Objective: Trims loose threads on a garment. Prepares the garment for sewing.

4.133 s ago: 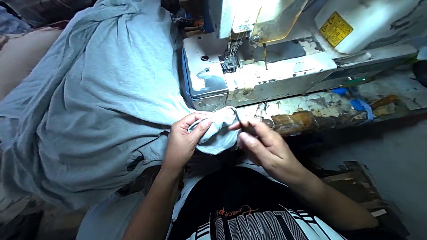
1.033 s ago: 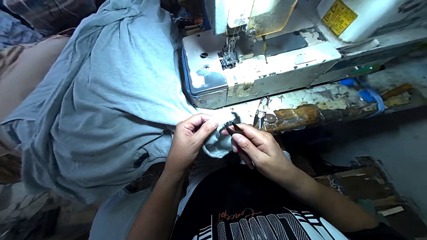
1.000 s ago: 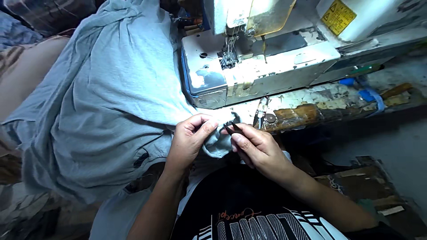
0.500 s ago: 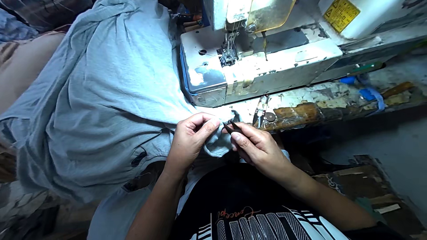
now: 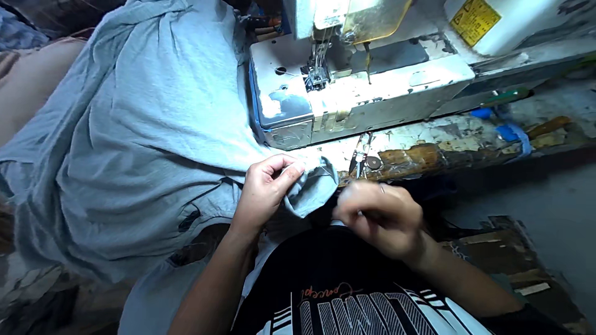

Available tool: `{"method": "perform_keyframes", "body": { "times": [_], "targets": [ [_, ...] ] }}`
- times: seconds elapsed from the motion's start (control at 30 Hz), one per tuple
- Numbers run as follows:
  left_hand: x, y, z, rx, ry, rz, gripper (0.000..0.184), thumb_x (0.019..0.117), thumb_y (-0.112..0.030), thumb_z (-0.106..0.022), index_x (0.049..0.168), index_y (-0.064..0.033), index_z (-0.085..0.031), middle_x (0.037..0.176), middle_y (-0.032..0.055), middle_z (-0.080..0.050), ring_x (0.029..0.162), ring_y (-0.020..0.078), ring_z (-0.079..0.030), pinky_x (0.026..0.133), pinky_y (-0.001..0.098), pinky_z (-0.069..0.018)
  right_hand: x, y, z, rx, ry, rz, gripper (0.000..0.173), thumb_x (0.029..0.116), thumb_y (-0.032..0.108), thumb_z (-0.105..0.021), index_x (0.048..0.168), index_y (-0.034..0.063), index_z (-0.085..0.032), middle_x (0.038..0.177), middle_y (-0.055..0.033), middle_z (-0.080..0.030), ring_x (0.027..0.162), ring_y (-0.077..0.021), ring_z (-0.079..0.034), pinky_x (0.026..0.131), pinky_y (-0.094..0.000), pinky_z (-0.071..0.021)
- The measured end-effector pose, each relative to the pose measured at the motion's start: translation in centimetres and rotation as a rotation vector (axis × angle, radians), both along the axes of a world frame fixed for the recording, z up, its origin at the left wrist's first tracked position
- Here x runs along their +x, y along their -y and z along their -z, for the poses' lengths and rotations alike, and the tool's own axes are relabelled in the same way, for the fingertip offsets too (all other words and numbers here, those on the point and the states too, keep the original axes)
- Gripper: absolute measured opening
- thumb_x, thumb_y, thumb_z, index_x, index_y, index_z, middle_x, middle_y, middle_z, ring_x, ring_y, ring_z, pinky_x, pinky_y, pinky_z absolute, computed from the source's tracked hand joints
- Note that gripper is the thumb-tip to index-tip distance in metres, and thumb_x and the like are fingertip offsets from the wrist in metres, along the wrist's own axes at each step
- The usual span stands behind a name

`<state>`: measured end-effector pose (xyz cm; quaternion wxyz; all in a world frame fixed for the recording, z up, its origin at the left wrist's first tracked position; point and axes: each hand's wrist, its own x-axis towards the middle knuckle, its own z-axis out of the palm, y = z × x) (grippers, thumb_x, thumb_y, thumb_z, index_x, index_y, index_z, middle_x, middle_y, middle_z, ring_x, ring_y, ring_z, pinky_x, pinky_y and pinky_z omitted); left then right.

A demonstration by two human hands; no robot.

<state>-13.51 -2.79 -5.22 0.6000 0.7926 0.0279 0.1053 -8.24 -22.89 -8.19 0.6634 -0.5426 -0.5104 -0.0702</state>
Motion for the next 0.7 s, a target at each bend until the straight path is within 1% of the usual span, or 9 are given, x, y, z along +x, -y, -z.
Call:
{"method": "perform_keyframes", "body": {
  "times": [0.03,0.07,0.13,0.3,0.4,0.5,0.57,0.63,0.7],
  "targets": [
    [0.0,0.2,-0.2,-0.027,-0.007,0.012,0.011,0.0985,-0.007,-0.063,0.093,-0.0067,-0.073,0.073,-0.0023,-0.067,0.06,0.0011,-0.059,0.055,0.0152,-0.0493,0.3,-0.5,0.4,-0.031,0.001,0.142,0.011,0.0989,0.011,-0.063,0.098,0.0003,-0.064,0.081,-0.0031,-0.062,0.07,0.0019,-0.057,0.065,-0.0102,-0.0484],
    [0.0,0.3,-0.3,-0.044,-0.006,0.015,0.01,0.0977,-0.007,-0.064,0.092,-0.007,-0.073,0.072,-0.0028,-0.067,0.059,0.0006,-0.059,0.054,0.0147,-0.0489,0.6,-0.9,0.6,-0.06,0.003,0.259,0.013,0.0931,0.009,-0.069,0.099,-0.0024,-0.067,0.082,-0.0035,-0.063,0.069,0.0025,-0.055,0.063,-0.0093,-0.0472],
    [0.0,0.4,-0.6,-0.048,-0.002,0.013,0.01,0.097,-0.007,-0.065,0.091,-0.0077,-0.073,0.072,-0.0039,-0.067,0.059,-0.0001,-0.058,0.054,0.0141,-0.0486,1.1,-1.2,0.7,-0.112,0.029,0.403,0.018,0.088,0.009,-0.074,0.099,-0.0045,-0.069,0.083,-0.0044,-0.063,0.07,0.0017,-0.054,0.063,-0.009,-0.0455],
    [-0.1,0.8,-0.9,-0.005,-0.012,0.016,0.015,0.0986,-0.007,-0.062,0.089,-0.0069,-0.074,0.07,-0.0036,-0.066,0.059,-0.0001,-0.059,0.055,0.0148,-0.0491,0.9,-2.0,0.7,-0.251,0.112,0.568,0.022,0.0878,0.02,-0.074,0.093,-0.001,-0.073,0.077,-0.0058,-0.065,0.064,-0.0041,-0.055,0.055,-0.0148,-0.0419],
    [-0.2,0.9,-0.8,0.062,0.003,0.022,0.018,0.0998,-0.009,-0.06,0.089,-0.0074,-0.074,0.071,-0.0048,-0.067,0.06,-0.001,-0.059,0.056,0.0143,-0.0493,0.8,-2.2,0.8,-0.285,0.16,0.631,0.012,0.0888,0.01,-0.068,0.092,-0.0005,-0.074,0.079,-0.0087,-0.068,0.069,-0.0099,-0.062,0.059,-0.0185,-0.0478],
    [-0.2,0.7,-0.8,0.084,0.008,0.054,0.018,0.0999,-0.01,-0.06,0.088,-0.0075,-0.074,0.071,-0.005,-0.066,0.06,-0.0008,-0.059,0.055,0.0146,-0.0492,0.7,-1.9,0.5,-0.233,0.013,0.518,0.009,0.0856,0.004,-0.066,0.086,-0.0016,-0.073,0.076,-0.006,-0.066,0.068,-0.003,-0.059,0.061,-0.0127,-0.046],
    [-0.3,0.6,-0.6,0.096,0.007,0.077,0.018,0.0998,-0.01,-0.06,0.087,-0.0082,-0.073,0.072,-0.005,-0.066,0.06,-0.0008,-0.058,0.054,0.0144,-0.0482,0.3,-1.3,0.2,-0.149,-0.301,0.277,0.004,0.0849,0.002,-0.064,0.084,0.0019,-0.069,0.073,0.0022,-0.061,0.061,0.0048,-0.052,0.055,-0.0086,-0.0425],
    [-0.2,0.4,-0.5,0.101,-0.001,0.074,0.019,0.1006,-0.01,-0.059,0.086,-0.0083,-0.072,0.071,-0.0051,-0.064,0.059,-0.001,-0.057,0.053,0.0141,-0.047,0.1,-0.7,0.0,-0.026,-0.622,-0.016,0.01,0.0863,0.001,-0.063,0.086,0.0089,-0.069,0.07,0.0064,-0.062,0.055,0.0054,-0.049,0.05,-0.0105,-0.0413],
    [-0.2,0.1,-0.4,0.089,-0.026,0.052,0.02,0.1017,-0.01,-0.058,0.087,-0.0086,-0.071,0.069,-0.005,-0.064,0.058,-0.0011,-0.057,0.053,0.014,-0.047,0.1,-0.2,-0.1,0.029,-0.674,-0.144,0.011,0.0876,0.002,-0.065,0.088,0.0112,-0.072,0.071,0.007,-0.064,0.056,0.0055,-0.05,0.051,-0.0109,-0.0427]
  ]
}}
